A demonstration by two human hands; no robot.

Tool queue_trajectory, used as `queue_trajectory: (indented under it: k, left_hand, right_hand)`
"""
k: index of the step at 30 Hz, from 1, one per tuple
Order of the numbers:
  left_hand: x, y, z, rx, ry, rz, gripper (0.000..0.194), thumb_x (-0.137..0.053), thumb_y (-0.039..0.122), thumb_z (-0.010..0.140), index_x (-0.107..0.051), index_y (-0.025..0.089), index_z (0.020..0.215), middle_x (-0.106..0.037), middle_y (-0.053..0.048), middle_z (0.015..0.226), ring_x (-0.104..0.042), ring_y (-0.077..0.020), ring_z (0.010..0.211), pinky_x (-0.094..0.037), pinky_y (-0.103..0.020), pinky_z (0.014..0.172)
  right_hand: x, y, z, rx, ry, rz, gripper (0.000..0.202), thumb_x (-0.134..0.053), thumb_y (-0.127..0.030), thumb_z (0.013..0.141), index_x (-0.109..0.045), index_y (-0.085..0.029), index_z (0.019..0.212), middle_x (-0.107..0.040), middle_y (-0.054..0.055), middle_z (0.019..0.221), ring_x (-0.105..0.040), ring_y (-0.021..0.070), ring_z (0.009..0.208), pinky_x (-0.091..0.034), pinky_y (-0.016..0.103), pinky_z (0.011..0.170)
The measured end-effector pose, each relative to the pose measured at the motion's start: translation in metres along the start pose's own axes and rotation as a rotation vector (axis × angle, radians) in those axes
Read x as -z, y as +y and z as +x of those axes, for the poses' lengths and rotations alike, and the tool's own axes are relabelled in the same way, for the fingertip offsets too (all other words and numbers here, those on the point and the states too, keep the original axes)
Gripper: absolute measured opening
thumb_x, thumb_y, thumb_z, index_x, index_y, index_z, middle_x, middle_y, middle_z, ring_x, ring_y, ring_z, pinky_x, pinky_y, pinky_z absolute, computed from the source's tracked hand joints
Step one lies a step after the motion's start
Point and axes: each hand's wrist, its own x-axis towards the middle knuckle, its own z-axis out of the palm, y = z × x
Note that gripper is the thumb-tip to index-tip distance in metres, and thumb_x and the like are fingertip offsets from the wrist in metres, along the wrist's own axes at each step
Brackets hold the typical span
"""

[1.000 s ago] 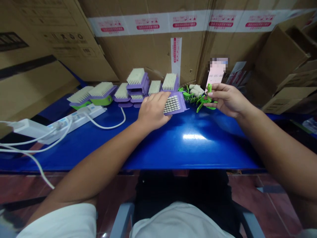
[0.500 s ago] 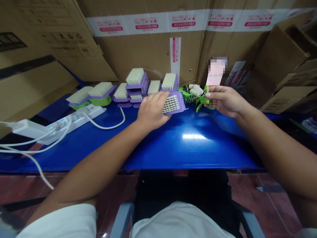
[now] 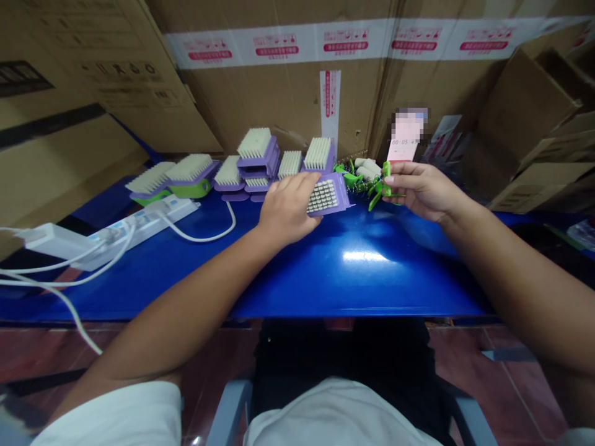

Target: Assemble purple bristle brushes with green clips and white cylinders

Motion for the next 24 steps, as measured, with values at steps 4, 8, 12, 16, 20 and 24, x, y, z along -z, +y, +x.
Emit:
queue_trajectory:
  k: [4,8,12,16,20,24]
  left_hand:
    - [-0.0001,-0.0007,-0.0004,-0.008,0.007,0.001,0.074,-0.077,0.029,0.091,-0.055,0.018,0.161,-0.064,-0.017,0.164,-0.061,-0.0392,0.151,-0.049,-0.053,0.127]
    - [-0.0006,-0.0013,-0.0007,-0.014,0.008,0.003,0.075,-0.077,0.029,0.091,-0.054,0.017,0.161,-0.064,-0.017,0.164,-0.061,-0.0391,0.151,-0.048,-0.053,0.127]
    - [-0.0013,-0.0016,-0.0004,-0.015,0.004,-0.004,0.075,-0.077,0.029,0.091,-0.054,0.018,0.161,-0.064,-0.018,0.165,-0.061,-0.0403,0.151,-0.048,-0.055,0.127]
    - [-0.0014,-0.0016,-0.0006,-0.017,0.009,-0.001,0.074,-0.077,0.030,0.091,-0.054,0.018,0.161,-0.064,-0.018,0.164,-0.061,-0.0401,0.151,-0.048,-0.055,0.127]
    - [-0.0013,-0.0005,-0.0007,-0.017,0.007,0.008,0.074,-0.076,0.029,0.092,-0.055,0.017,0.161,-0.064,-0.018,0.164,-0.060,-0.0394,0.151,-0.047,-0.053,0.127]
    - [-0.0012,0.0001,-0.0004,-0.021,0.004,0.006,0.073,-0.075,0.030,0.092,-0.055,0.018,0.162,-0.064,-0.018,0.164,-0.060,-0.0401,0.152,-0.047,-0.054,0.127]
  right_hand:
    - [0.0003,0.0018,0.0005,0.004,-0.001,-0.017,0.029,-0.103,-0.021,0.067,-0.080,-0.025,0.085,-0.079,0.001,0.084,-0.071,0.0164,0.074,-0.068,0.035,0.075]
    - [0.0008,0.0031,0.0011,0.002,-0.012,-0.016,0.032,-0.104,-0.020,0.067,-0.079,-0.026,0.086,-0.078,0.000,0.083,-0.071,0.0164,0.075,-0.067,0.036,0.076]
    - [0.0009,0.0044,0.0011,0.005,-0.019,-0.026,0.030,-0.102,-0.019,0.070,-0.079,-0.026,0.088,-0.079,0.001,0.085,-0.072,0.0180,0.077,-0.067,0.039,0.079]
    - [-0.0007,0.0053,0.0004,0.013,-0.013,-0.033,0.028,-0.101,-0.019,0.070,-0.080,-0.026,0.087,-0.078,0.002,0.085,-0.073,0.0192,0.077,-0.068,0.039,0.077]
    - [-0.0031,0.0057,-0.0007,0.023,-0.017,-0.028,0.030,-0.103,-0.020,0.067,-0.079,-0.027,0.085,-0.077,0.001,0.082,-0.071,0.0186,0.075,-0.068,0.037,0.074]
    - [-0.0043,0.0060,-0.0009,0.013,-0.011,-0.017,0.032,-0.103,-0.020,0.065,-0.079,-0.025,0.085,-0.077,0.000,0.083,-0.072,0.0168,0.075,-0.066,0.035,0.076]
